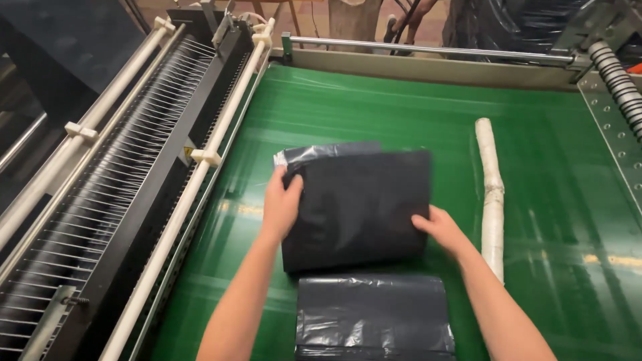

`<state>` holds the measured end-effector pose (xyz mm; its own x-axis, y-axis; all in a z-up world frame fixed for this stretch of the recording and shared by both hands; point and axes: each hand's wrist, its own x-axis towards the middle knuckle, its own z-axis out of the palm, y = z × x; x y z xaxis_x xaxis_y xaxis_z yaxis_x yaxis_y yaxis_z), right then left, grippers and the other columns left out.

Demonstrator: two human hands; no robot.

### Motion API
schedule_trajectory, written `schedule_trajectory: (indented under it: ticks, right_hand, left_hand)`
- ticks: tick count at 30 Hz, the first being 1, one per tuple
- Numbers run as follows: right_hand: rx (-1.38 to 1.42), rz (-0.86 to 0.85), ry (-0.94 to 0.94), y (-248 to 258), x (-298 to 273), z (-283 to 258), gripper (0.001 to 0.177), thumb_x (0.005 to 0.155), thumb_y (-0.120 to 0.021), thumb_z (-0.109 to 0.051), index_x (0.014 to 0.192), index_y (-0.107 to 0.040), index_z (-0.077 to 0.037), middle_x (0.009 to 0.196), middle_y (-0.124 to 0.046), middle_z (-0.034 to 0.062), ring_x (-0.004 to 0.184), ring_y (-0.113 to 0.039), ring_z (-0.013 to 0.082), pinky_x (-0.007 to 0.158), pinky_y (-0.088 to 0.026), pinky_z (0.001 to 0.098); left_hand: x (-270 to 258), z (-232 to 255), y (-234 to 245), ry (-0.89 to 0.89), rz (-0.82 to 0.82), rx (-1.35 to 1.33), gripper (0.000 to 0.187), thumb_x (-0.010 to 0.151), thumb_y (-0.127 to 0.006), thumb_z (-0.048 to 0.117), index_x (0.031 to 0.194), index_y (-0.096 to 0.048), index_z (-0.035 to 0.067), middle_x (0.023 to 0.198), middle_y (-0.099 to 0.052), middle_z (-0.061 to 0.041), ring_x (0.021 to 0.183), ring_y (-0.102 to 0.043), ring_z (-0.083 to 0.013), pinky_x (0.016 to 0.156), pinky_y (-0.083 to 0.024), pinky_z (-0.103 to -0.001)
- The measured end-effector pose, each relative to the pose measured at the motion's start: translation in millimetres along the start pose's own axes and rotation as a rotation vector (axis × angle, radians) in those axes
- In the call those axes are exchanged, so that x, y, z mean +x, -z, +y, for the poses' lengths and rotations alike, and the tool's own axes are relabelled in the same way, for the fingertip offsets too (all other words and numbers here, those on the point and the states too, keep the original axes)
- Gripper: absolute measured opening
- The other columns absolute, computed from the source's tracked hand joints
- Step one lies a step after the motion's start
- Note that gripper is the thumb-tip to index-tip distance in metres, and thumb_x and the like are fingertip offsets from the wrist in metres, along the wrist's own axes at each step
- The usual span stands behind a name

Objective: Collecting stacks of plastic bags from a conveyor belt, folding them, and placing them into a larger bag for packaging.

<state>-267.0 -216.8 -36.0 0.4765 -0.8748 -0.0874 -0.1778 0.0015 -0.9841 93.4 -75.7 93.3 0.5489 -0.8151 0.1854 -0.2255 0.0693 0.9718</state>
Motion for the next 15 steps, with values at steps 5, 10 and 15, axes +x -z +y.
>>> schedule_trajectory:
  ticks: [5,10,15]
  right_hand:
    - [0.069,0.170,-0.236,-32.7,101.1,56.1,0.036,0.085,-0.080,-0.028,0.114,-0.066,-0.011,0.085,-0.066,0.0052,0.069,-0.064,0.0173,0.053,-0.054,0.0333]
    - [-0.050,0.199,-0.407,-52.0,102.7,49.2,0.046,0.073,-0.087,-0.018,0.112,-0.069,-0.003,0.080,-0.068,0.0134,0.065,-0.067,0.0241,0.051,-0.057,0.0358]
    - [-0.005,0.273,-0.262,-41.7,115.6,100.1,0.030,0.083,-0.075,-0.011,0.109,-0.063,-0.002,0.078,-0.061,0.0104,0.062,-0.063,0.0214,0.049,-0.052,0.0335]
  left_hand:
    - [96.6,-76.3,-13.2,0.151,0.018,0.052,0.031,0.097,-0.059,0.013,0.125,-0.061,0.001,0.123,-0.065,-0.023,0.119,-0.059,-0.0328,0.100,-0.048,-0.049]
    - [96.6,-135.1,-8.0,0.514,-0.009,-0.034,0.058,0.100,-0.062,0.029,0.146,-0.046,-0.001,0.145,-0.051,-0.026,0.138,-0.046,-0.0367,0.111,-0.041,-0.054]
    - [98.7,-250.6,13.5,0.768,-0.218,-0.541,0.058,0.093,-0.057,0.058,0.126,-0.066,0.011,0.115,-0.071,-0.009,0.094,-0.071,-0.0266,0.078,-0.059,-0.043]
